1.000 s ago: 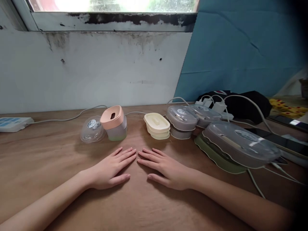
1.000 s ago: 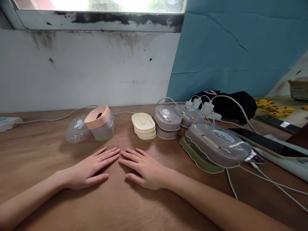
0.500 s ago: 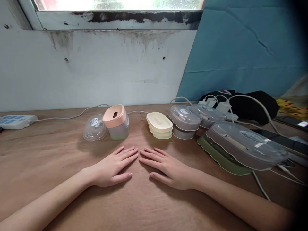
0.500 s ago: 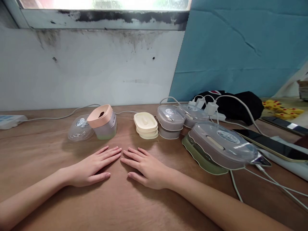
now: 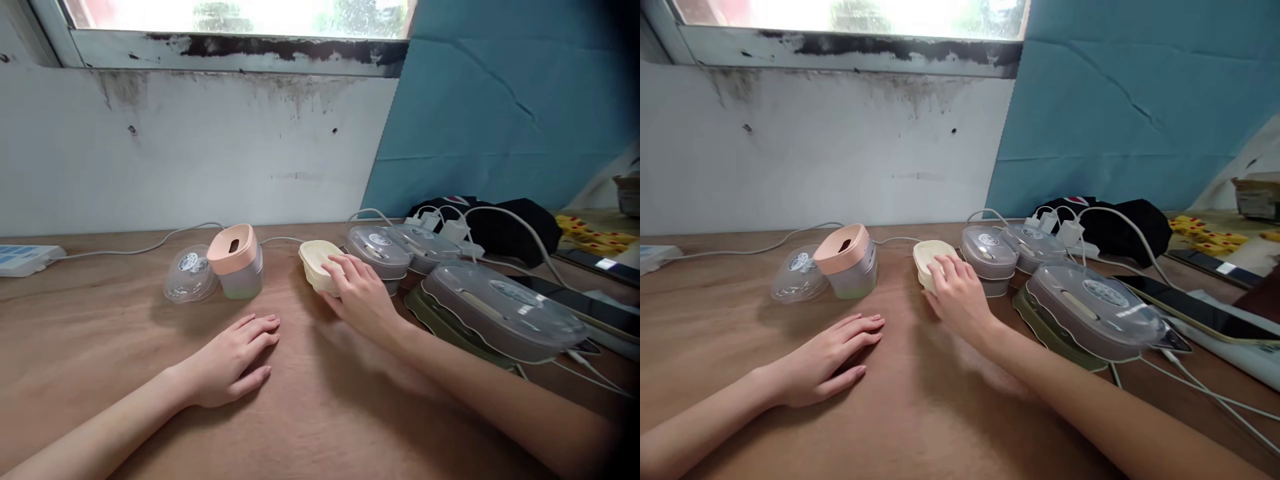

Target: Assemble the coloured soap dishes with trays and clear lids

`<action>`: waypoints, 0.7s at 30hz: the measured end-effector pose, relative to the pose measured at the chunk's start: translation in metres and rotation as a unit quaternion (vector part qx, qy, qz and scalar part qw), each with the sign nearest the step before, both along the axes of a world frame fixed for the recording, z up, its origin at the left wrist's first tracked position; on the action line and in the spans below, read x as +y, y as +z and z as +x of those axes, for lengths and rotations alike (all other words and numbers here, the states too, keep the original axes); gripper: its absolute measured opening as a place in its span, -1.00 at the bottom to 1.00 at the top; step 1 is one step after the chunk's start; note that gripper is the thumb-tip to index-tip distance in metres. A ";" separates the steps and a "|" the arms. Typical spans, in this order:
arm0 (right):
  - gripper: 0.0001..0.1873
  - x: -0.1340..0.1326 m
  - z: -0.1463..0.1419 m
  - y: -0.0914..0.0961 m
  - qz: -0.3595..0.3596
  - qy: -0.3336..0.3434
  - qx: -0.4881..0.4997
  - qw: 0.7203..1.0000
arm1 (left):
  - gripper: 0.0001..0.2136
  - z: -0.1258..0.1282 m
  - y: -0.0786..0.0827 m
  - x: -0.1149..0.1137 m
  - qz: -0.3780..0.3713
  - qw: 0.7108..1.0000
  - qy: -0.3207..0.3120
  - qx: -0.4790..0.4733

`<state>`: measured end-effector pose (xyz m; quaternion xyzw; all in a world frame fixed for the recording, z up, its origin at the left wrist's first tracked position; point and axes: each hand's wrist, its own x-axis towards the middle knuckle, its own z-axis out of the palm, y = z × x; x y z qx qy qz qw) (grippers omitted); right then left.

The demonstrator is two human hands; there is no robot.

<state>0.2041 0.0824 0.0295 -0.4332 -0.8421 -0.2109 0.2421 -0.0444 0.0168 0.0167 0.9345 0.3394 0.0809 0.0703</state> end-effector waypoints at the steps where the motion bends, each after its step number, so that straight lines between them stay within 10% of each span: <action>1: -0.74 0.007 0.001 0.002 -0.002 -0.013 -0.006 1.000 | -0.68 0.000 0.000 0.000 0.000 1.000 0.000 -0.002; 7: -0.81 0.013 0.014 0.003 -0.011 0.017 0.011 1.000 | -0.49 -0.003 -0.006 0.000 -0.014 0.998 0.020 -0.060; 12: -0.76 -0.008 0.031 -0.002 -0.047 0.249 0.088 0.963 | -0.29 -0.009 -0.013 0.005 0.064 0.957 0.156 -0.235; 16: -0.73 -0.014 0.036 -0.010 -0.137 0.383 0.016 0.914 | -0.10 -0.011 -0.016 0.011 -0.025 0.963 0.135 -0.230; 21: -0.30 -0.013 0.038 -0.017 -0.303 0.303 -0.045 0.902 | -0.07 -0.009 -0.013 0.013 -0.089 0.979 0.101 -0.156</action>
